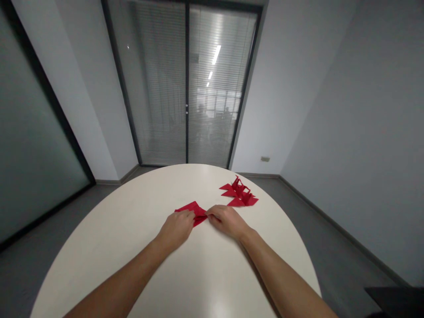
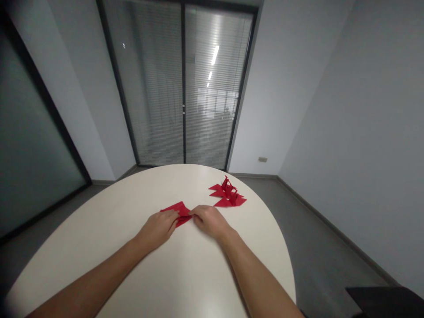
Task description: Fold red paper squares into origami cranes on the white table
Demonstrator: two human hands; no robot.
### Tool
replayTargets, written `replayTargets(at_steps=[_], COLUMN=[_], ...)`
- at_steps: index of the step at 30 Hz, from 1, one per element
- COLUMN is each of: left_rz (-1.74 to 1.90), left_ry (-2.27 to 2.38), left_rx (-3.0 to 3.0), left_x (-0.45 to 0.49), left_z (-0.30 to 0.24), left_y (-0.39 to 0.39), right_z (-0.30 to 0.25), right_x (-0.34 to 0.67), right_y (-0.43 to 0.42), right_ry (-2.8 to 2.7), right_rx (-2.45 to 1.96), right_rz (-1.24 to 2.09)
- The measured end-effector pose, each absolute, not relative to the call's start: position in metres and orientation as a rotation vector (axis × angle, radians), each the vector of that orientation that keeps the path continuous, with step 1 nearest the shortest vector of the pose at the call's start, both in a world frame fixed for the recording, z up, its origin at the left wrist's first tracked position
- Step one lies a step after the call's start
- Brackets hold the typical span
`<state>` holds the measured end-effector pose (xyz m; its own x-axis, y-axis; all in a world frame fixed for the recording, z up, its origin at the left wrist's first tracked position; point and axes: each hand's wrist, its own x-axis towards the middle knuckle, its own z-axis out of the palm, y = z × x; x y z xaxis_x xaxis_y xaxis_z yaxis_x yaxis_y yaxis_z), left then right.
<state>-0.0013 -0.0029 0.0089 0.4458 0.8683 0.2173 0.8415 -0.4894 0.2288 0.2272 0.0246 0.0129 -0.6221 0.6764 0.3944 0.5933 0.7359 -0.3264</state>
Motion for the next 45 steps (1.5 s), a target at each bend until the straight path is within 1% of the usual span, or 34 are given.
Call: replayTargets(at_steps=[8,18,22,26,28,31,35,39,42,45], left_rz=[0.573,0.685,0.68,0.691,0.793,1.009,1.231,1.345,1.338,1.216], left_ry=[1.552,1.458,1.529,1.686,1.729,1.689,1.555,1.302,1.204,1.282], left_rx=[2.53,2.554,2.518,2.424,2.352,2.213,1.996,1.796,1.647,1.552], left_x=[-0.005,0.002,0.003,0.002,0.002,0.004,0.009,0.015,0.018,0.018], left_z=[0.009,0.007,0.009,0.016,0.019,0.02,0.021,0.023,0.021,0.015], left_y=[-0.003,-0.009,-0.008,-0.01,-0.012,-0.014,-0.014,-0.013,-0.011,-0.007], right_z=[0.021,0.019,0.024,0.018,0.013,0.006,0.004,0.006,0.004,0.0], right_x=[0.227,0.232,0.233,0.228,0.224,0.218,0.212,0.208,0.208,0.211], right_y=[0.018,0.024,0.021,0.023,0.024,0.026,0.026,0.027,0.03,0.036], right_ry=[-2.51,-2.405,-2.262,-1.883,-1.757,-1.707,-1.675,-1.579,-1.508,-1.499], right_rx=[-0.979,-1.084,-1.067,-0.979,-0.882,-0.834,-0.839,-0.822,-0.837,-0.905], right_rz=[0.198,0.154,0.321,0.639,0.809,0.99,1.1,1.19,1.203,1.161])
